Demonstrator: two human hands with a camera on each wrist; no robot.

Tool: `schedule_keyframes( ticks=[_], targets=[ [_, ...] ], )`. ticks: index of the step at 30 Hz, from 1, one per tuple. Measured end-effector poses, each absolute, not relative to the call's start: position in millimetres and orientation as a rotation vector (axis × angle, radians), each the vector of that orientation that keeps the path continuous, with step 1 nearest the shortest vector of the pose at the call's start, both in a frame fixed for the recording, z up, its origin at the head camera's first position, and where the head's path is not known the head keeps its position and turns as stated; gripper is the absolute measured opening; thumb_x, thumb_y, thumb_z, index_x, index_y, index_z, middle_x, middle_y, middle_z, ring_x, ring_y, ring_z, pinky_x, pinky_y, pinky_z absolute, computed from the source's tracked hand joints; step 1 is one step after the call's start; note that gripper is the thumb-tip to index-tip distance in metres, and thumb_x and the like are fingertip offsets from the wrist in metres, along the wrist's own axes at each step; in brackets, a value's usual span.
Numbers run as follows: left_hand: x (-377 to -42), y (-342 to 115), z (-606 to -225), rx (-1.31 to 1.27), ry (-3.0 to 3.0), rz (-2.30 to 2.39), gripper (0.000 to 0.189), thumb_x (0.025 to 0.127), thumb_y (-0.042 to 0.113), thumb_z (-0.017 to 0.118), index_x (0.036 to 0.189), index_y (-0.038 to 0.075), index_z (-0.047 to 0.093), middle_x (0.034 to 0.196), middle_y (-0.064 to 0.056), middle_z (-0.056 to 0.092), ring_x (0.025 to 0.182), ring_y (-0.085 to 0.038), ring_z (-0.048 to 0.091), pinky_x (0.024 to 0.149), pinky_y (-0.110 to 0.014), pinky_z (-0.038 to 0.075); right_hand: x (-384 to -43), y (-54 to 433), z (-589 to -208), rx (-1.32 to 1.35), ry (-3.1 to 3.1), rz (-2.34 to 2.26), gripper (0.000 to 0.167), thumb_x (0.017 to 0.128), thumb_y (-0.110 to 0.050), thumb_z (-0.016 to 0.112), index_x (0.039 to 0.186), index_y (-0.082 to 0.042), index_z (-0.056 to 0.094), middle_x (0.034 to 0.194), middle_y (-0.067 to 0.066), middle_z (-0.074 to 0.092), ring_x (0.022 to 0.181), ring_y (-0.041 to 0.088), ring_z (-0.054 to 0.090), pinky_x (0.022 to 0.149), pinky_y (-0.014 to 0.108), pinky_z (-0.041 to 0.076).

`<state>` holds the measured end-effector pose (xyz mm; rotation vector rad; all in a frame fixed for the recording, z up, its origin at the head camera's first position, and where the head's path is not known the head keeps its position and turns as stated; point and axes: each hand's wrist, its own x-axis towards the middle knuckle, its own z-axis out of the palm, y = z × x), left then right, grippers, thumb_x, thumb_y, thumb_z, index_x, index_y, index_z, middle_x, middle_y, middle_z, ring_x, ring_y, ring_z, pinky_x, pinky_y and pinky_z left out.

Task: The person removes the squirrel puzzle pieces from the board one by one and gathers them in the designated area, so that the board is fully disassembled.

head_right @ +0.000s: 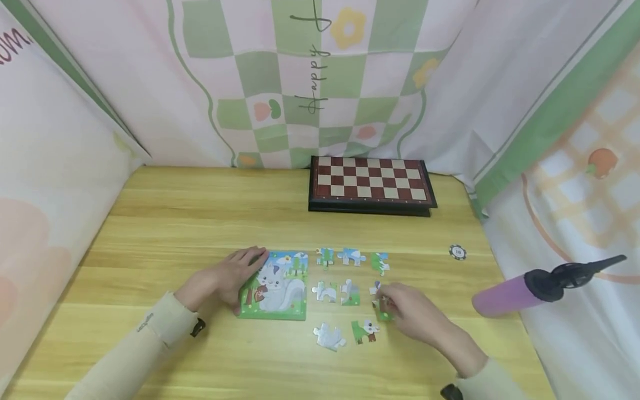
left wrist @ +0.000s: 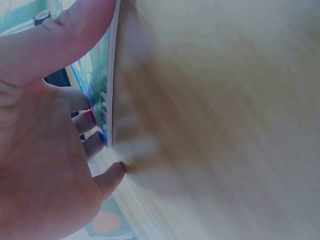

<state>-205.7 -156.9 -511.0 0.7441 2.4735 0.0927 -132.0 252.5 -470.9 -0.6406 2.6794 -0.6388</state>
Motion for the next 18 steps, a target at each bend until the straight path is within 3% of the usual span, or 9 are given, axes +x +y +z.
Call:
schedule_keyframes(
  ticks=[9,18],
  targets=[
    [-206,-159,-509,0.748,2.476,0.111,0.143,0.063,0.038,0.099,0.168,0.012,0.004,0.178,-0.011,0.001,0.165,-0.035,0.005,0.137,-0.052,0.011,-113,289,-485,-0.588,2.48,-0.63,0.016,0.093,-0.003,0.066,0.097,-0.018,0.067,0.085,-0.013,0.066,0.08,-0.002,0.06,0.067,0.022,0.056],
    [-209,-160,-512,0.77,2.465,0.129,0.142,0.064,0.038,0.098,0.168,0.012,0.005,0.178,-0.011,0.001,0.165,-0.036,0.006,0.136,-0.052,0.011,-96,279,-505,-0.62,2.777,-0.419,0.026,0.081,-0.005,0.081,0.1,-0.02,0.07,0.09,-0.013,0.058,0.08,-0.002,0.054,0.067,0.018,0.055]
  ],
)
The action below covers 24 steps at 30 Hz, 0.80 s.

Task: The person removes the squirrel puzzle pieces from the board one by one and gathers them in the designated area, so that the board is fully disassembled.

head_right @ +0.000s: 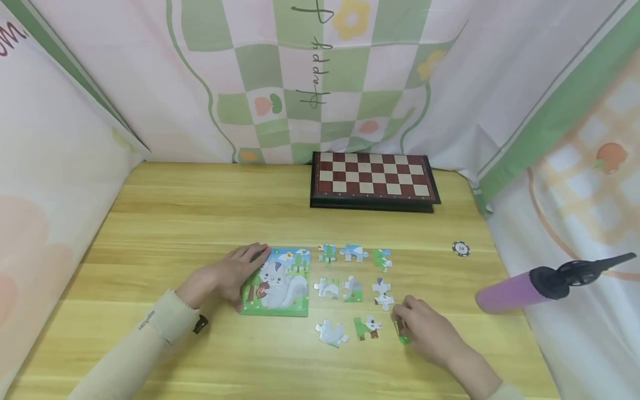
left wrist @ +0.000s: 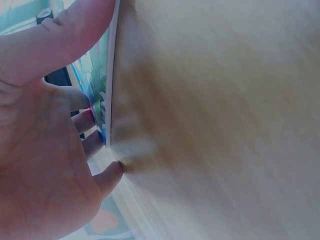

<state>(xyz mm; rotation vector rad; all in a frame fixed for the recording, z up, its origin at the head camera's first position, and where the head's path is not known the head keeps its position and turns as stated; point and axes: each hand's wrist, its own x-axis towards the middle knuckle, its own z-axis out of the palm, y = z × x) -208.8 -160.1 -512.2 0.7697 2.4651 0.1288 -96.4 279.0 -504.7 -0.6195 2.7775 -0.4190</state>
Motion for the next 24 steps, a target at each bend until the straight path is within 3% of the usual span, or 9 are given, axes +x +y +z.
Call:
schedule_keyframes(
  ticks=[7,11,14,17,24],
  targets=[
    [-208,-158,-512,0.755,2.464,0.123,0.142,0.064,0.037,0.099,0.168,0.013,0.005,0.178,-0.01,0.002,0.165,-0.034,0.005,0.137,-0.051,0.011,-88,273,-507,-0.659,2.981,-0.106,0.046,0.072,-0.012,0.091,0.114,-0.015,0.072,0.105,-0.003,0.07,0.093,0.014,0.067,0.073,0.029,0.064],
    [-208,-155,-512,0.759,2.458,0.09,0.141,0.065,0.036,0.098,0.168,0.013,0.004,0.178,-0.01,0.0,0.165,-0.034,0.005,0.137,-0.051,0.01,-87,273,-508,-0.687,3.007,-0.024,0.052,0.07,-0.014,0.092,0.117,-0.014,0.071,0.108,0.0,0.071,0.092,0.014,0.068,0.073,0.029,0.063],
    [-210,-155,-512,0.767,2.459,0.059,0.141,0.065,0.038,0.098,0.168,0.013,0.004,0.178,-0.009,0.001,0.165,-0.033,0.005,0.137,-0.051,0.01,-90,272,-506,-0.717,3.019,-0.038,0.047,0.073,-0.016,0.091,0.117,-0.012,0.072,0.105,0.0,0.072,0.088,0.012,0.067,0.071,0.027,0.062],
    [-212,-155,-512,0.775,2.468,0.037,0.142,0.064,0.04,0.098,0.168,0.013,0.006,0.178,-0.009,0.003,0.165,-0.033,0.007,0.137,-0.051,0.012,-99,270,-495,-0.725,3.032,-0.099,0.042,0.08,-0.017,0.086,0.118,-0.007,0.071,0.106,0.005,0.073,0.091,0.017,0.069,0.074,0.033,0.064],
    [-214,-156,-510,0.746,2.472,0.06,0.137,0.064,0.041,0.099,0.168,0.013,0.014,0.176,-0.01,0.013,0.164,-0.034,0.015,0.135,-0.058,0.011,-139,263,-452,-0.734,3.063,-0.228,0.039,0.092,-0.015,0.074,0.125,0.004,0.066,0.12,0.025,0.071,0.107,0.041,0.07,0.091,0.056,0.062]
  ],
)
